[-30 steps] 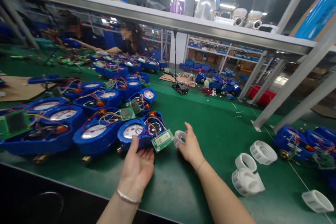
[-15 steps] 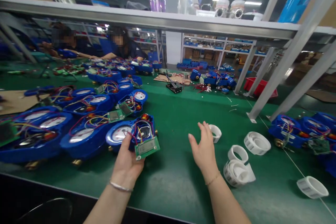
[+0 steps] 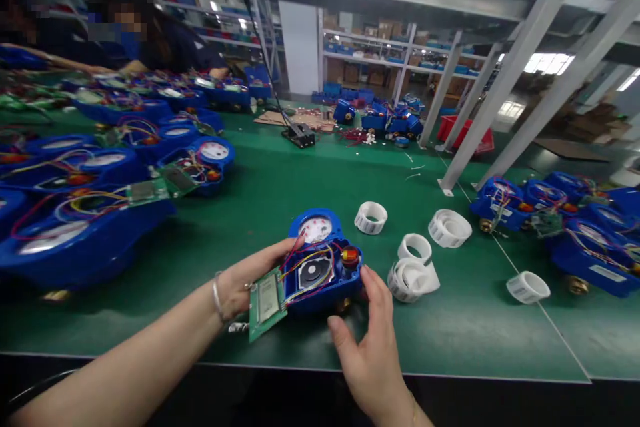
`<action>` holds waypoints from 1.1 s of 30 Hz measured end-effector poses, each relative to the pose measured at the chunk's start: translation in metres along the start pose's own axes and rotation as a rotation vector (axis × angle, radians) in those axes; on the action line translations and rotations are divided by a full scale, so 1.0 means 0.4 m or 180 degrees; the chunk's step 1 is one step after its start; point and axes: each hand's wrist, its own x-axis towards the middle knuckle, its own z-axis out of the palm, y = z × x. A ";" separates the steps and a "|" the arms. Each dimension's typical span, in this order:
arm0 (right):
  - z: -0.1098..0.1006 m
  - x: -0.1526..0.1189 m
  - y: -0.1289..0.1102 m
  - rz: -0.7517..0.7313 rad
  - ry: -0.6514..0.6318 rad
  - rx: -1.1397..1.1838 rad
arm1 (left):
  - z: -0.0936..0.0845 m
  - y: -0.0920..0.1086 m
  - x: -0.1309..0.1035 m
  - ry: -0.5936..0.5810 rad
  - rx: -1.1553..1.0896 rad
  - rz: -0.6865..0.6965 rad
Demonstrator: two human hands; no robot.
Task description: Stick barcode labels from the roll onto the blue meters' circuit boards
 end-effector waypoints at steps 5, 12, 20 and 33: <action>-0.031 -0.006 0.000 -0.0192 0.0149 -0.0652 | 0.011 0.010 0.010 -0.0273 0.0157 0.0079; -0.017 0.019 -0.005 -0.0976 0.0427 -0.1269 | -0.051 -0.058 -0.100 0.0265 0.0193 0.1300; -0.007 0.035 -0.010 -0.1359 0.0381 -0.1299 | -0.105 -0.175 -0.162 0.0616 0.2976 0.2619; -0.014 0.034 -0.029 -0.1401 0.0676 -0.1224 | -0.022 -0.128 -0.187 0.0470 0.0846 0.1845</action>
